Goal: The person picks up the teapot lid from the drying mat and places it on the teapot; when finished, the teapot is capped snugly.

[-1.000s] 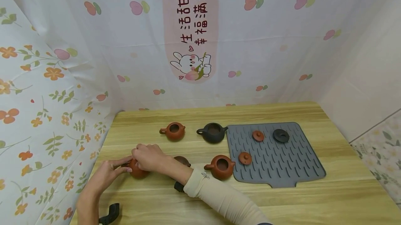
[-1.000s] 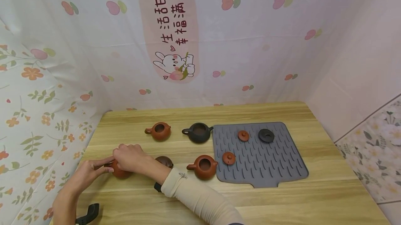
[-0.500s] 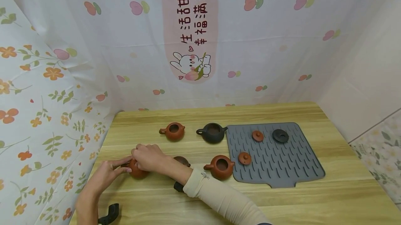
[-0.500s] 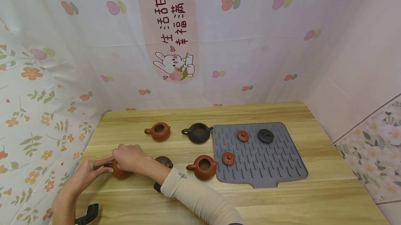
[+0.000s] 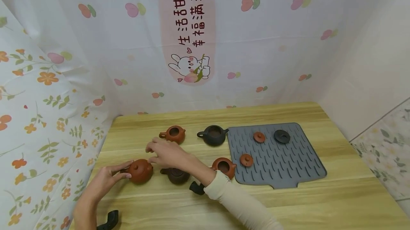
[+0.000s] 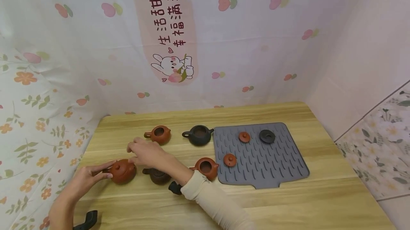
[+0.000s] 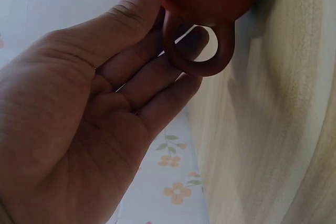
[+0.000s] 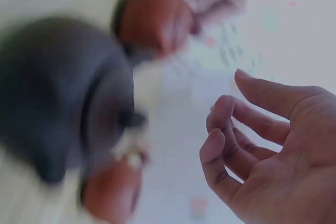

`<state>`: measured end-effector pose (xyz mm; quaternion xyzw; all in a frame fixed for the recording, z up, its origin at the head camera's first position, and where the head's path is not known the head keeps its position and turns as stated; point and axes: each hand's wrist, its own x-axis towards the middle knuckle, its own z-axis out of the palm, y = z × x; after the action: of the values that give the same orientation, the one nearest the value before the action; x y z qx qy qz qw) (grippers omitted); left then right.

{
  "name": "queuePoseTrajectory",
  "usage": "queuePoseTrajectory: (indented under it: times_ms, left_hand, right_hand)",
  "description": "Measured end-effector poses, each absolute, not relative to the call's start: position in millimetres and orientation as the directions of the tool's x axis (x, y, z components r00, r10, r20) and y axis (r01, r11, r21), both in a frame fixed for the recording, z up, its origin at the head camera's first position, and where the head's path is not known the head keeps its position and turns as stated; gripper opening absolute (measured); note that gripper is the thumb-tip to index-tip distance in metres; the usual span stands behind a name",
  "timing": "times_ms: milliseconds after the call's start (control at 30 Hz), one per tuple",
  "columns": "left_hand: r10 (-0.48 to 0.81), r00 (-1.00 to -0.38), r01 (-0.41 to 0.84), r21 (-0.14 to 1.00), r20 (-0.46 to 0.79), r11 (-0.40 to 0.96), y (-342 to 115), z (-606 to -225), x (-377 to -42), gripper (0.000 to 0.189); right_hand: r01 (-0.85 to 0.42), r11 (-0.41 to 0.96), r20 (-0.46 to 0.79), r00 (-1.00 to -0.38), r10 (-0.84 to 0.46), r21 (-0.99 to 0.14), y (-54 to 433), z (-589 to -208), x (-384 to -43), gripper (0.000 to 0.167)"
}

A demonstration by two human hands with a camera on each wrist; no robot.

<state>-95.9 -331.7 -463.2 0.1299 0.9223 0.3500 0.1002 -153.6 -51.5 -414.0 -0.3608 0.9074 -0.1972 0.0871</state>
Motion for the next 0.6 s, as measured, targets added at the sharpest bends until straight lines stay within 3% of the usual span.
queuePoseTrajectory:
  times_ms: [167,333,467,600]
  left_hand:
    - [0.269,-0.959,0.147,0.641,-0.095,0.753,-331,-460,-96,0.057]
    - [0.22,-0.971,0.231,0.628,0.096,0.744,-320,-450,-92,0.054]
    - [0.271,-0.912,0.409,0.613,0.309,0.676,-290,-443,-96,0.056]
    - [0.369,-0.828,0.559,0.58,0.422,0.593,-251,-437,-104,0.064]
  right_hand:
    - [-0.552,0.636,0.101,-0.793,-0.601,-0.539,24,-404,-156,0.026]
    - [-0.453,0.666,0.139,-0.872,-0.47,-0.593,102,-402,-150,0.022]
    - [-0.368,0.703,0.139,-0.922,-0.362,-0.609,155,-399,-142,0.021]
    - [-0.307,0.739,0.143,-0.95,-0.278,-0.599,196,-398,-133,0.02]
